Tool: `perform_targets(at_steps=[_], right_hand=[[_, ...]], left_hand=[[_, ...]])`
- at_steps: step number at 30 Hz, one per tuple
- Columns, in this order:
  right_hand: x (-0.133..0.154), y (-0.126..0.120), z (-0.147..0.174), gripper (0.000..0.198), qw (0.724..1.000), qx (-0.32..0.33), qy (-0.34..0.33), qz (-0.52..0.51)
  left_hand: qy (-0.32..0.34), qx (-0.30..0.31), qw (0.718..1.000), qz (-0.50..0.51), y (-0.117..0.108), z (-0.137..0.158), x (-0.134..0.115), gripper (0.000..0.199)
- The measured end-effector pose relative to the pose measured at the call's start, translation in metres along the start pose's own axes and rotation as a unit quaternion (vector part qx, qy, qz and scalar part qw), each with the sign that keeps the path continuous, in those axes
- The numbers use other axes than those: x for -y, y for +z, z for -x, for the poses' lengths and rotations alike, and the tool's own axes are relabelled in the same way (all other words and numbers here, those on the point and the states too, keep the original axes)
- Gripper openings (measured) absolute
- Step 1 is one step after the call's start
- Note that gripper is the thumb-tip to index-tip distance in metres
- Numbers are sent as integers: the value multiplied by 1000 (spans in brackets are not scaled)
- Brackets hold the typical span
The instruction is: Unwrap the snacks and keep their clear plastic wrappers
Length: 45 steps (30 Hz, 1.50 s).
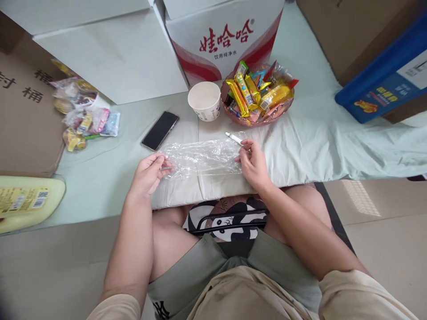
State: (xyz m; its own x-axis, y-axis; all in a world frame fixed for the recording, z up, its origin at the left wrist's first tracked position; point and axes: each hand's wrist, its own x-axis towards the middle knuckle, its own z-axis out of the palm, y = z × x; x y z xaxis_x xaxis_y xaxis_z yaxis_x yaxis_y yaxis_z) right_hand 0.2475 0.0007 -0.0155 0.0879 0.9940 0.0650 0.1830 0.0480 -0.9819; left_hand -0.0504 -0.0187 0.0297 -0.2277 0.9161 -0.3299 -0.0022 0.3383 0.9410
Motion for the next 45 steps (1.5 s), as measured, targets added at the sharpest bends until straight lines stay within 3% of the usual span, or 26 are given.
perform_targets(at_steps=[6, 10, 14, 18, 27, 32, 35, 39, 45], right_hand=[[-2, 1, -1, 12, 996, 35, -16, 82], [1, 2, -2, 17, 978, 60, -61, 188], [2, 4, -2, 24, 960, 61, -106, 253], [0, 7, -2, 27, 949, 73, -137, 276], [2, 1, 8, 26, 928, 64, -163, 329], [-2, -3, 11, 24, 891, 73, -182, 410], [-2, -2, 10, 26, 874, 88, -207, 431], [2, 0, 12, 46, 868, 90, -195, 448], [10, -14, 26, 79, 847, 200, -201, 450]], left_hand=[[40, -67, 986, -150, 5, 0, 4, 20], [-7, -83, 972, -222, -4, 8, 4, 19], [-61, -97, 966, -230, -15, 14, 8, 16], [-74, -125, 965, -217, -16, 12, 5, 11], [-20, -69, 954, -291, -20, 11, 5, 23], [18, -86, 905, -416, -26, 6, 14, 22], [68, -111, 888, -440, -20, 1, 14, 42], [95, -87, 903, -411, -11, -7, 15, 46], [118, -4, 935, -335, -9, -12, 19, 38]])
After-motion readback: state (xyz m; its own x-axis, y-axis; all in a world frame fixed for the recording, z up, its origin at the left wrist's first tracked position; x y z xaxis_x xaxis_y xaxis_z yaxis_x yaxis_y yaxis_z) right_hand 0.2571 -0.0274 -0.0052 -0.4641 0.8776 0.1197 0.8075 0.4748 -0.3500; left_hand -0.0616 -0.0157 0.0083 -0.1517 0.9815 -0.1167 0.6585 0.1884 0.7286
